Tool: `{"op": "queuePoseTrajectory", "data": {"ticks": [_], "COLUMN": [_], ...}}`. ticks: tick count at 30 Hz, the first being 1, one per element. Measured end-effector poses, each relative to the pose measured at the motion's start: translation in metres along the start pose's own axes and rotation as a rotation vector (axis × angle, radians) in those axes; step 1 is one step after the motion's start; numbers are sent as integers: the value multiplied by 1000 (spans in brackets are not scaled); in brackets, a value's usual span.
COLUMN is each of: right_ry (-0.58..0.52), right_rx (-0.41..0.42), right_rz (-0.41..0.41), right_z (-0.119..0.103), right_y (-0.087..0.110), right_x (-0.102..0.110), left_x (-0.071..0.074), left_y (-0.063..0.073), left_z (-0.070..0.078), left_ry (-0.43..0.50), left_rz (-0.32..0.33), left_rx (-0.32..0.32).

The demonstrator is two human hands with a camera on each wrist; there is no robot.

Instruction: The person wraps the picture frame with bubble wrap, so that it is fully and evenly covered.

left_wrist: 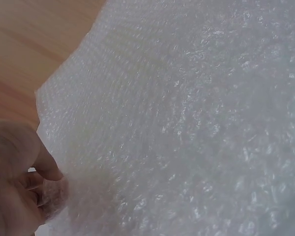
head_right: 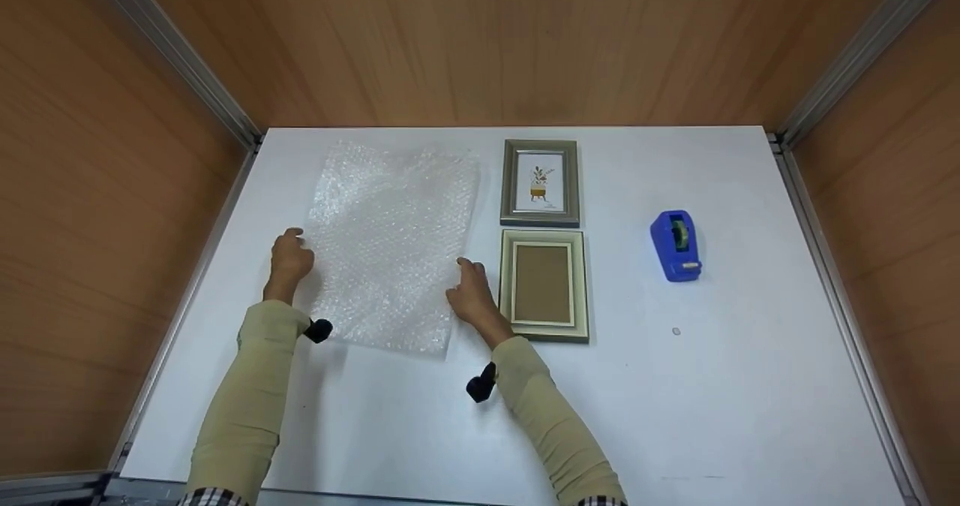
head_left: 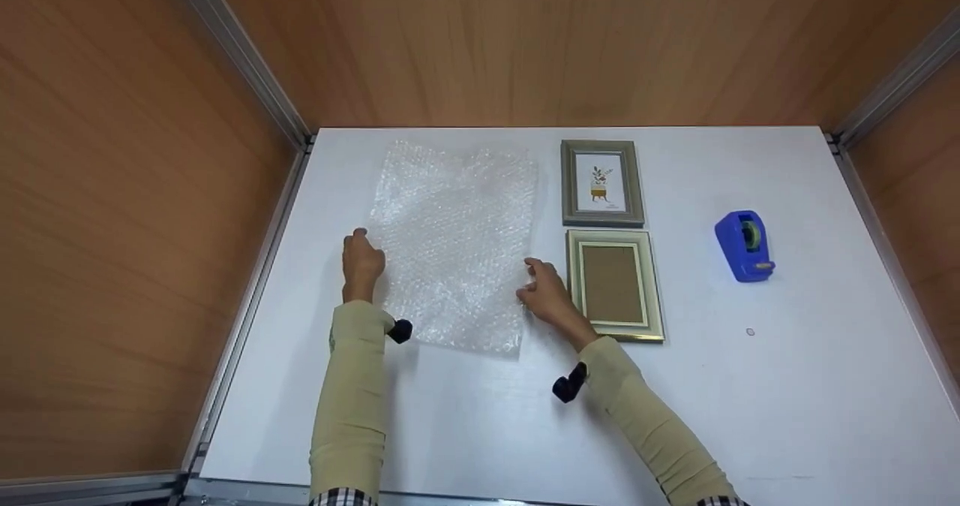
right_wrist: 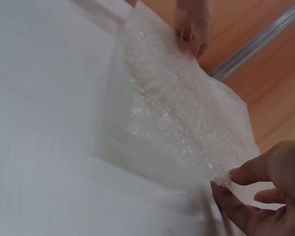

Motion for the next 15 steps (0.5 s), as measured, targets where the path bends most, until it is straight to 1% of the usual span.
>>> {"op": "queuePoseTrajectory", "data": {"ticks": [3, 9, 15], "right_ry": [-6, -40, -60], "right_rx": [11, 49, 52], "right_rz": [8, 36, 51], "right_z": [2, 7, 9], "right_y": [3, 9, 15], "right_x": [-4, -10, -16], "left_x": [0, 1, 1], "left_y": [-3, -8, -13], "left_z": [1, 3, 3], "left_ry": [-21, -31, -79], "left_rz": [10, 16, 33], "left_rx": [-8, -25, -82]}}
Point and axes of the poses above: each hand's wrist, its own y-axis away from the middle knuckle, its own x-axis out of the back of the hand, z = x × y, the point moved 2 cm from there along -y, towards the middle knuckle, and after that the axes turned 15 degrees about -y, right-handed, at the moved point
